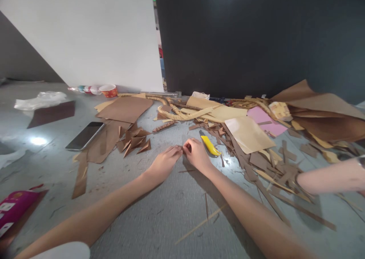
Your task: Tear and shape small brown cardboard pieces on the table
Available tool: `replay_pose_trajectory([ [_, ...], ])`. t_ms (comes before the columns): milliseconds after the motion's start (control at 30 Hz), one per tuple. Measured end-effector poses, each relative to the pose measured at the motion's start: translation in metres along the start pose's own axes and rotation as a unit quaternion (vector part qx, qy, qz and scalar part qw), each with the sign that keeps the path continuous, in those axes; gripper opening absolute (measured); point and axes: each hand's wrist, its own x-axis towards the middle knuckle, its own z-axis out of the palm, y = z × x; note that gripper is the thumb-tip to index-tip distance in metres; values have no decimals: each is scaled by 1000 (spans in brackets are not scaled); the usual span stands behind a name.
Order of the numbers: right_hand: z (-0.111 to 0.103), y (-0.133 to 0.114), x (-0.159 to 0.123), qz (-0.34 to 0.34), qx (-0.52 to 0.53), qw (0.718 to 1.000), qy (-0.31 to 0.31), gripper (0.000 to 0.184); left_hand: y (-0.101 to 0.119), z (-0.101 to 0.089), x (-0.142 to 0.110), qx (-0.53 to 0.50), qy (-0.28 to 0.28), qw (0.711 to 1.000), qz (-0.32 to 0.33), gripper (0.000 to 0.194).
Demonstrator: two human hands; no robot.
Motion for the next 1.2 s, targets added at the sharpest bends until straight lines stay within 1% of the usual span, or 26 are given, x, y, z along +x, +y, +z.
replay_pose_trajectory([
  [133, 0, 3, 0, -1, -5, 1000, -3, 11, 1, -2, 1, 11, -15, 1000, -4, 30],
  [200, 0, 5, 0, 3, -14, 1000, 10, 12, -1, -2, 1, 2, -13, 1000, -4, 33],
  [267, 0, 8, 0, 17, -39, 999, 33, 18, -3, -2, 2, -10, -5, 1000, -9, 37],
  [367, 1, 9, -2, 47, -108, 991, 59, 27, -6, 0, 2, -32, 1, 999, -18, 39],
  [467, 1, 6, -4, 49, -145, 987, 43, 24, -7, 2, 2, -60, 7, 998, -23, 40],
  [533, 0, 4, -4, 35, -131, 991, 18, 21, -8, 1, 2, -94, 23, 995, -31, 43],
  [567, -1, 3, -3, 28, -116, 993, 8, 19, -9, 1, 3, -118, 41, 991, -41, 45],
  [633, -4, 1, -2, 16, -70, 997, -4, 18, -12, 1, 4, -173, 102, 976, -80, 45],
  [700, -8, -2, 0, 6, -10, 1000, -3, 20, -16, 1, 6, -230, 165, 949, -139, 35],
  [733, -10, -4, 1, 2, 20, 1000, 1, 22, -18, 1, 7, -260, 186, 932, -170, 30],
  [767, -12, -6, 1, -1, 47, 999, 6, 24, -20, 2, 8, -295, 192, 915, -197, 28],
  [800, -14, -8, 1, -3, 70, 997, 12, 25, -21, 2, 8, -335, 184, 898, -216, 29],
  [867, -16, -12, 1, -6, 100, 995, 20, 27, -23, 3, 9, -412, 146, 869, -233, 30],
  [933, -18, -15, 1, -8, 114, 993, 24, 27, -24, 2, 9, -455, 118, 851, -235, 29],
  [1067, -18, -17, 0, -1, 138, 990, 12, 27, -21, -3, 8, -463, 124, 842, -247, 29],
  [1200, -19, -20, -1, 2, 150, 988, -33, 30, -19, -9, 9, -476, 107, 837, -246, 32],
])
